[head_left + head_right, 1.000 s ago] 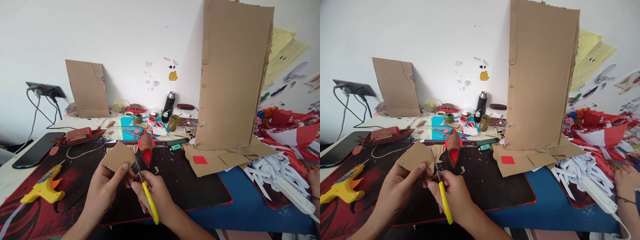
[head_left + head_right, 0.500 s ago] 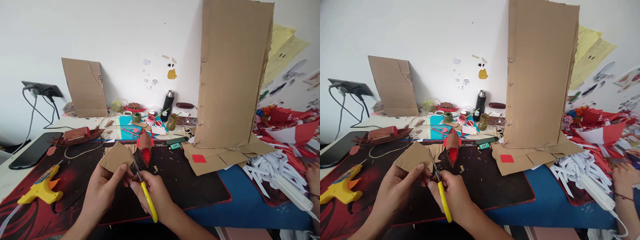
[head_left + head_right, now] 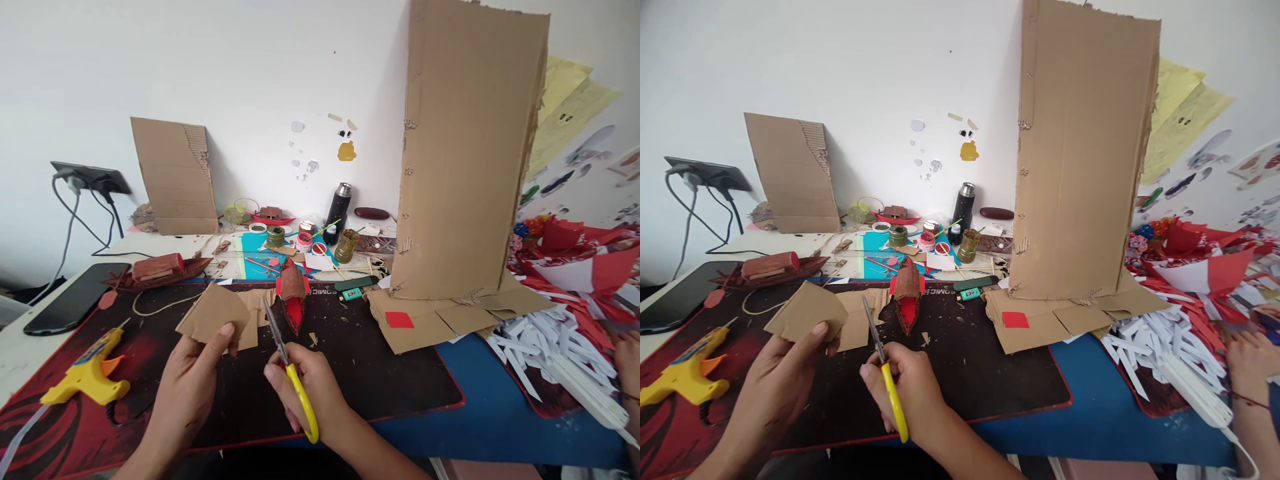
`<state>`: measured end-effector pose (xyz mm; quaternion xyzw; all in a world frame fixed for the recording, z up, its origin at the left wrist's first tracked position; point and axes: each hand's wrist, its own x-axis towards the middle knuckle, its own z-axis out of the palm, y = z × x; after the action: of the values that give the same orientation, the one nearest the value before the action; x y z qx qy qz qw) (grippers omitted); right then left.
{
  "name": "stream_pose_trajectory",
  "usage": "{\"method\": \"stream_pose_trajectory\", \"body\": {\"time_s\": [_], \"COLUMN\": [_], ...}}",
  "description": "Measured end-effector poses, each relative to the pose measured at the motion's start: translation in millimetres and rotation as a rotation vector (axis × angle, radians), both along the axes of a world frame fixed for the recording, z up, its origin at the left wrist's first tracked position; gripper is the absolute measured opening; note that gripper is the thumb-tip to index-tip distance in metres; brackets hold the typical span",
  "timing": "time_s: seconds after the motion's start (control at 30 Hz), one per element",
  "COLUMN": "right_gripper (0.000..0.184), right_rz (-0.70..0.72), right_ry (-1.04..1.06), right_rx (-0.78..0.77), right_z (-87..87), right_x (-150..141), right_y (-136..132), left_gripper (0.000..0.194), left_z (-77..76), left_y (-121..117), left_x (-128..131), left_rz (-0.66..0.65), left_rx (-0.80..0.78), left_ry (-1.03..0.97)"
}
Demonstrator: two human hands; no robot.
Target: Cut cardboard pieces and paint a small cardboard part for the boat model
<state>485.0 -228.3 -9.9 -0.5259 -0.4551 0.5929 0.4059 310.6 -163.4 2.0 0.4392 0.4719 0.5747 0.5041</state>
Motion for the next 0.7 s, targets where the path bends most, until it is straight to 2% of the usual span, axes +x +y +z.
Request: {"method": "stream_pose_trajectory", "body": {"time_s": [0.13,0.33,0.5,0.7], "right_gripper": [0.064,0.071,0.090,0.092], "right_rz": [-0.028,-0.013,0.073,0.095], "right_ry": [0.100,0.132,0.171,0.286], "right_rx": [0.032,0.066,-0.002,0.041], "right_z": [4.7,7.2,3.0,-7.4], "right_x": [4,6,6,6], "right_y": [2,5,2,0], "left_gripper": [0.051,0.062,0.063,0.055], "left_z": [8.4,18.0,22.1,15.3], "left_y": [3,-1,-1,1], "left_x": [-2,3,4,-2], "left_rz": [-0.036,-0.153,-0.154,-0.188], "left_rx": [-0.092,-0.217,-0.218,-0.198], "left_ry": [-0.119,-0.119,-0.135,-0.149]}}
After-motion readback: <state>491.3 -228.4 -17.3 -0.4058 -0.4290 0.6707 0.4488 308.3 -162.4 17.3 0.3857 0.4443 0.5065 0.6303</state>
